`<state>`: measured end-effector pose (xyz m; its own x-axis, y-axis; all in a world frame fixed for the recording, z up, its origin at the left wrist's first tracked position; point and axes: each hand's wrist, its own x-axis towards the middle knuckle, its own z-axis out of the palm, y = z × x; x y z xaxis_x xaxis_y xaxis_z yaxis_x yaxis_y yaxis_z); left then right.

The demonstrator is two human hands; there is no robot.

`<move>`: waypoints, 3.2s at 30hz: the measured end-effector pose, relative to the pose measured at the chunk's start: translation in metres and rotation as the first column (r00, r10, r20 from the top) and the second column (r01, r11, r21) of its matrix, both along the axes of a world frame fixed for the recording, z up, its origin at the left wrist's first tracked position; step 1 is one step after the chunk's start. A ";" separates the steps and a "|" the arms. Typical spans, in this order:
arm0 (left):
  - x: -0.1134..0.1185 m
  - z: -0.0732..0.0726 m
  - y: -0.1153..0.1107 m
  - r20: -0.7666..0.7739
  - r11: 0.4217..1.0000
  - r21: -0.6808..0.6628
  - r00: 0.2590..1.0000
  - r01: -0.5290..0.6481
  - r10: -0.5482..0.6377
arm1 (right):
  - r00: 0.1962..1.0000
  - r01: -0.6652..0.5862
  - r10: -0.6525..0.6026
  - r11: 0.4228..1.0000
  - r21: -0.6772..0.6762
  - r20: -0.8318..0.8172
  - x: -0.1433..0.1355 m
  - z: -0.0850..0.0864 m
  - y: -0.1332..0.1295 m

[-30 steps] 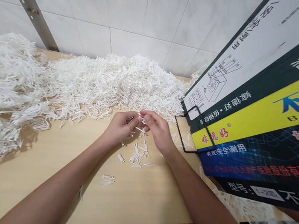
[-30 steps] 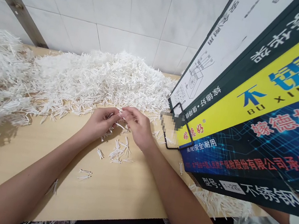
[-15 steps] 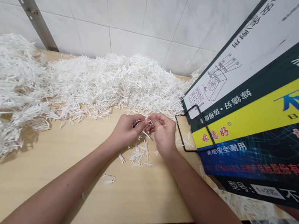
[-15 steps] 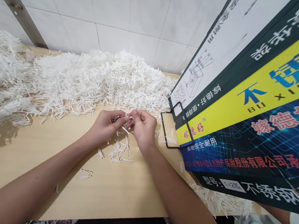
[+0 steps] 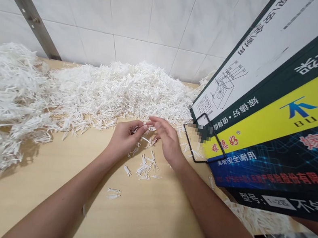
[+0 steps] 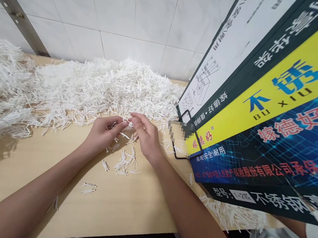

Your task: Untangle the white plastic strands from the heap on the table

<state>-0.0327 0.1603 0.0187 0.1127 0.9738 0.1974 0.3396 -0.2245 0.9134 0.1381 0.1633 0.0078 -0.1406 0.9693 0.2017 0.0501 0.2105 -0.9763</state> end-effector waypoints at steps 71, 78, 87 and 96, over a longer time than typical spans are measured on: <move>-0.002 0.001 0.001 0.206 0.997 -0.059 0.978 0.053 -0.040 | 0.967 0.176 -0.186 0.982 0.066 0.175 -0.007 0.002 -0.008; -0.004 0.002 0.000 -0.177 0.980 0.100 0.972 0.174 -0.155 | 0.902 0.228 -0.305 0.937 0.266 0.304 -0.002 0.002 -0.007; -0.004 0.010 -0.005 -0.047 0.985 -0.024 0.984 0.170 -0.171 | 0.861 0.153 -0.285 0.935 0.319 0.422 -0.003 0.003 -0.013; -0.010 0.005 0.001 -0.249 0.966 0.081 0.944 0.244 -0.218 | 0.791 0.049 -0.250 0.935 0.351 0.558 -0.001 0.002 -0.014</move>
